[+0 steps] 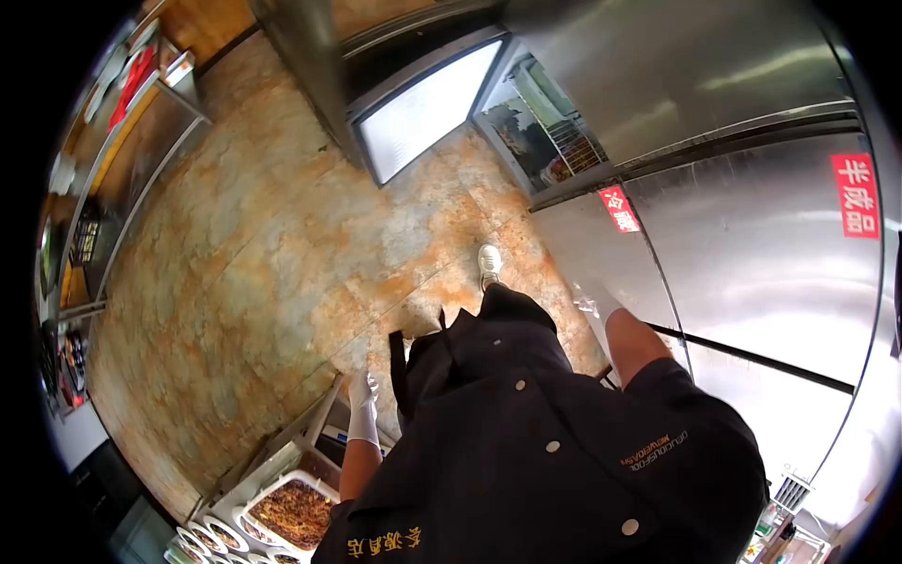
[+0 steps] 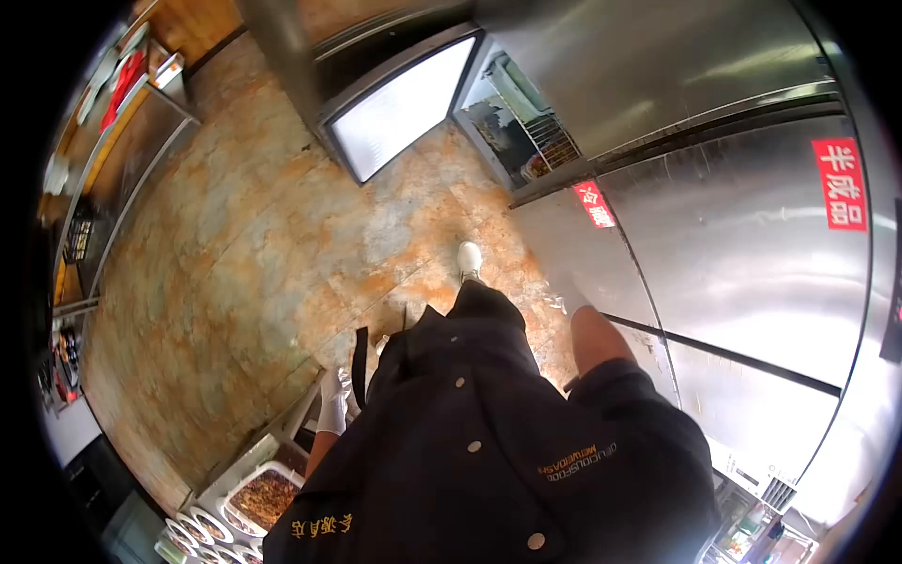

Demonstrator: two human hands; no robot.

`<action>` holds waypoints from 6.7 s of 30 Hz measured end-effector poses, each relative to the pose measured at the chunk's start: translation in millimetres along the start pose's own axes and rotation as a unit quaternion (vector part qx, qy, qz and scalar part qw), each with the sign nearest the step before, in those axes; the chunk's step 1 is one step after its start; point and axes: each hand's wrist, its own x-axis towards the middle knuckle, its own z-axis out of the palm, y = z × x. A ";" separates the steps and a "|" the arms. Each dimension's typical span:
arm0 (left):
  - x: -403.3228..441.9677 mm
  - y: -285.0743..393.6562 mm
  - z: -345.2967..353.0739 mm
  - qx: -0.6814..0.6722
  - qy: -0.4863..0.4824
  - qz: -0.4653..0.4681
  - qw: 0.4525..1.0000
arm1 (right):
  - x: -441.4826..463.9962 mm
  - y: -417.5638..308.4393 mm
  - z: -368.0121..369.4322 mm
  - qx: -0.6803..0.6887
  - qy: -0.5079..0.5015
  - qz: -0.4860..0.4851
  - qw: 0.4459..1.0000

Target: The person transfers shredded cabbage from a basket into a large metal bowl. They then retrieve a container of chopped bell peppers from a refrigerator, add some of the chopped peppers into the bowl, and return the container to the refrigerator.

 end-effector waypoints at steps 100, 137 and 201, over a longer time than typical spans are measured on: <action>-98.1 280.1 395.0 0.389 -0.190 0.558 0.709 | -186.9 72.6 -124.3 0.246 0.009 -0.110 0.963; 216.6 587.2 -347.7 -0.533 -0.080 0.296 0.789 | -300.3 -428.4 922.4 -0.208 -0.373 -0.407 0.807; 822.1 1416.2 -1274.4 -0.123 -0.237 0.435 0.860 | -649.7 -389.2 2127.5 -0.167 -0.023 -0.532 0.830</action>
